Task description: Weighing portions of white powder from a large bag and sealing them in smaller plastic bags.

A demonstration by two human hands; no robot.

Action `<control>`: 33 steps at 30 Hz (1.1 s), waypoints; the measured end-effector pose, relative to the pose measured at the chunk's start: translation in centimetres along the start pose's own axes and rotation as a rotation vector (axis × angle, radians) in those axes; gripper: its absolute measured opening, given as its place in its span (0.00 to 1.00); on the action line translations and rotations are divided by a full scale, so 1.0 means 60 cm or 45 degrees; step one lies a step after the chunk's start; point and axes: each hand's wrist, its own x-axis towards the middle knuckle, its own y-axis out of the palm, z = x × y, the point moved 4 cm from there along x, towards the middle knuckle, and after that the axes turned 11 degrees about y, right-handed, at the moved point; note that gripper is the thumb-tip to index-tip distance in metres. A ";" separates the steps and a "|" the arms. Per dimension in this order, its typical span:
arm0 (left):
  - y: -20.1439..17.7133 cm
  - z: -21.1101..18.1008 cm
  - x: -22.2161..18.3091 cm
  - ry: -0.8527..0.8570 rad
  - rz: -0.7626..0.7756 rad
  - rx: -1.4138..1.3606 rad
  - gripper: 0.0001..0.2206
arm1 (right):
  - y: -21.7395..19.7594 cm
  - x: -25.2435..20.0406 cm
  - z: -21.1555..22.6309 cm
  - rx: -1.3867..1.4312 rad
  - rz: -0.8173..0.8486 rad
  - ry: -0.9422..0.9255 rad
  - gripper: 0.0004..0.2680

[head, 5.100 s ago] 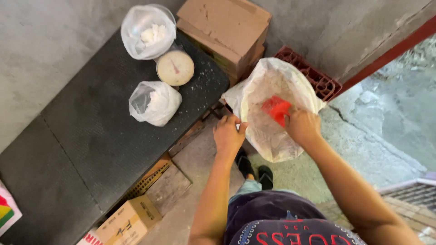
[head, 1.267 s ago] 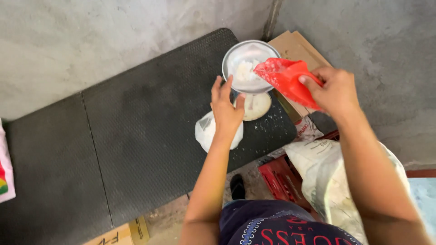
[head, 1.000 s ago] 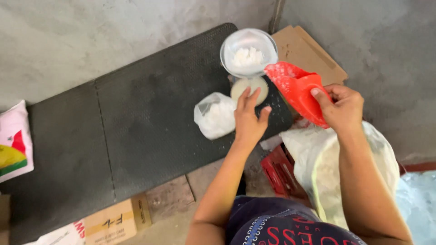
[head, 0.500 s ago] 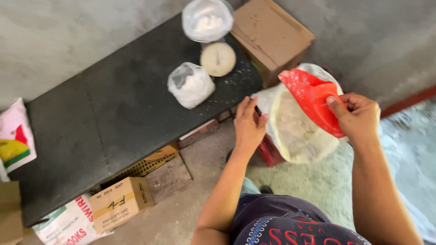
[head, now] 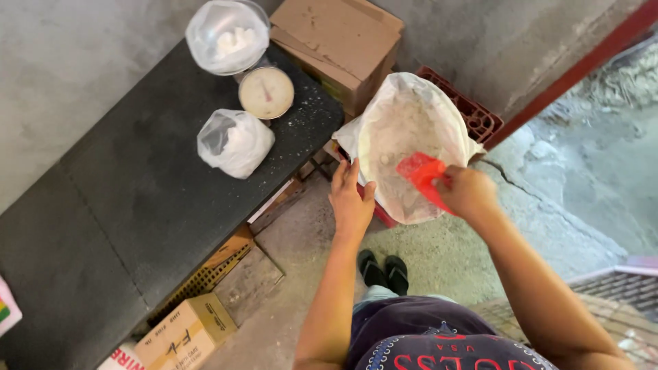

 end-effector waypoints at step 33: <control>0.030 0.020 0.028 -0.062 0.133 -0.077 0.31 | 0.143 0.044 0.069 0.174 0.065 0.122 0.09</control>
